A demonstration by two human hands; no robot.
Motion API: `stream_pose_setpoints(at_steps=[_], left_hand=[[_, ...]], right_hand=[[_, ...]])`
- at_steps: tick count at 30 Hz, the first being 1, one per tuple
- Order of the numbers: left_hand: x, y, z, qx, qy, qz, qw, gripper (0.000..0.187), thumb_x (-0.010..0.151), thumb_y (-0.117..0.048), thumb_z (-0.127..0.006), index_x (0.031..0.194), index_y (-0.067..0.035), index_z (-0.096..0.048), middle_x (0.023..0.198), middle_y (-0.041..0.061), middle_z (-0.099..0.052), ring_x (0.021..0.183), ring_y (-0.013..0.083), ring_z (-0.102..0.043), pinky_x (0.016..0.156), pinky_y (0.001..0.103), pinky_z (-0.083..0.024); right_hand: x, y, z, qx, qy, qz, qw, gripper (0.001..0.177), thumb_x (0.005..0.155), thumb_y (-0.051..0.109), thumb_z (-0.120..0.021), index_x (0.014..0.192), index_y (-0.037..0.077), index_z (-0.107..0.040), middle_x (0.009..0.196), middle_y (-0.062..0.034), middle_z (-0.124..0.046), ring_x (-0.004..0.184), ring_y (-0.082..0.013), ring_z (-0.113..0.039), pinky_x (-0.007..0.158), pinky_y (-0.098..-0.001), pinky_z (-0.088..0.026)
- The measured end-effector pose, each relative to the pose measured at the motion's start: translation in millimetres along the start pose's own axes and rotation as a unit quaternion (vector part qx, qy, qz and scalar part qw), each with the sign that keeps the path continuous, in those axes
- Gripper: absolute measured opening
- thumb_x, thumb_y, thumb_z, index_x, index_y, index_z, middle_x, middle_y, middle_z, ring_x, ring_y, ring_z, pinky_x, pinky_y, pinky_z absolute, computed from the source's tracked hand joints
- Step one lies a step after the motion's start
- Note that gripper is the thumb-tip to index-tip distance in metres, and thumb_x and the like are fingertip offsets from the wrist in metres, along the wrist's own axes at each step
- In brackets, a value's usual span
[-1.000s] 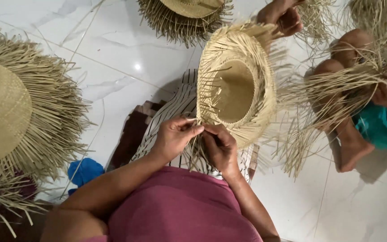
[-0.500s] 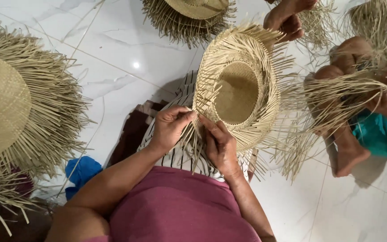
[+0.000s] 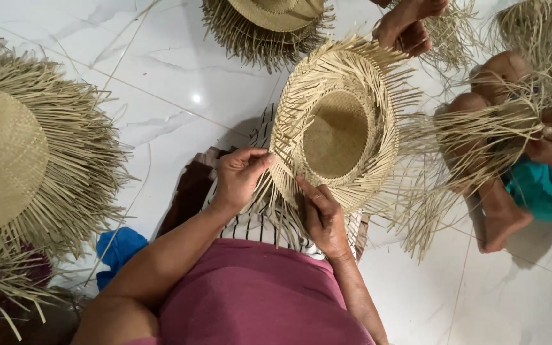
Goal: The person is weaving and finishing the brim of a straw hat by tucking in loose straw fibers.
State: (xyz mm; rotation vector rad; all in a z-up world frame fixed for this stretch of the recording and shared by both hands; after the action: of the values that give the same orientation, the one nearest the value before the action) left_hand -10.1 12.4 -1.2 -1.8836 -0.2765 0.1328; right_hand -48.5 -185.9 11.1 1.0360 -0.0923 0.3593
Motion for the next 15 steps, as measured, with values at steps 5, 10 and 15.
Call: stream_pose_setpoints(at_steps=[5,10,15], left_hand=[[4,3,5,0.038,0.006,0.005,0.999,0.014,0.096,-0.012,-0.077,0.094,0.001,-0.078,0.073,0.012,-0.073,0.073,0.0076,-0.058,0.066,0.03,-0.051],[6,15,8,0.044,0.041,0.002,0.998,0.019,0.101,-0.016,-0.071,0.1,0.002,-0.077,0.074,0.015,-0.073,0.075,0.0102,-0.06,0.065,0.032,-0.05],[5,-13,6,0.039,0.1,0.03,0.994,0.024,0.088,-0.006,-0.081,0.107,0.007,-0.073,0.08,0.013,-0.073,0.079,0.0122,-0.064,0.073,0.033,-0.055]], right_hand=[[2,-3,0,0.008,0.006,0.007,1.0,0.049,0.094,-0.004,-0.054,0.134,0.016,-0.072,0.08,-0.0121,-0.062,0.068,-0.0234,-0.066,0.065,-0.035,-0.056],[-1,-11,0,-0.007,0.023,0.011,1.0,0.051,0.092,-0.005,-0.054,0.137,0.015,-0.07,0.081,-0.0132,-0.061,0.069,-0.0273,-0.066,0.067,-0.0371,-0.056],[-2,-11,1,-0.002,0.013,0.007,1.0,0.049,0.093,-0.004,-0.053,0.135,0.013,-0.071,0.082,-0.0127,-0.061,0.07,-0.0259,-0.065,0.068,-0.0366,-0.055]])
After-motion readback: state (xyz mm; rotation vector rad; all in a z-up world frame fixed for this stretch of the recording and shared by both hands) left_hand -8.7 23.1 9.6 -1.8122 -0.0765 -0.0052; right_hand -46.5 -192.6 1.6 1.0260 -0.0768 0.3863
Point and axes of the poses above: each hand's wrist, its own x-axis towards the middle knuckle, its own z-axis out of the back of the hand, y = z × x, the point moved 1 cm from there along x, towards the middle knuckle
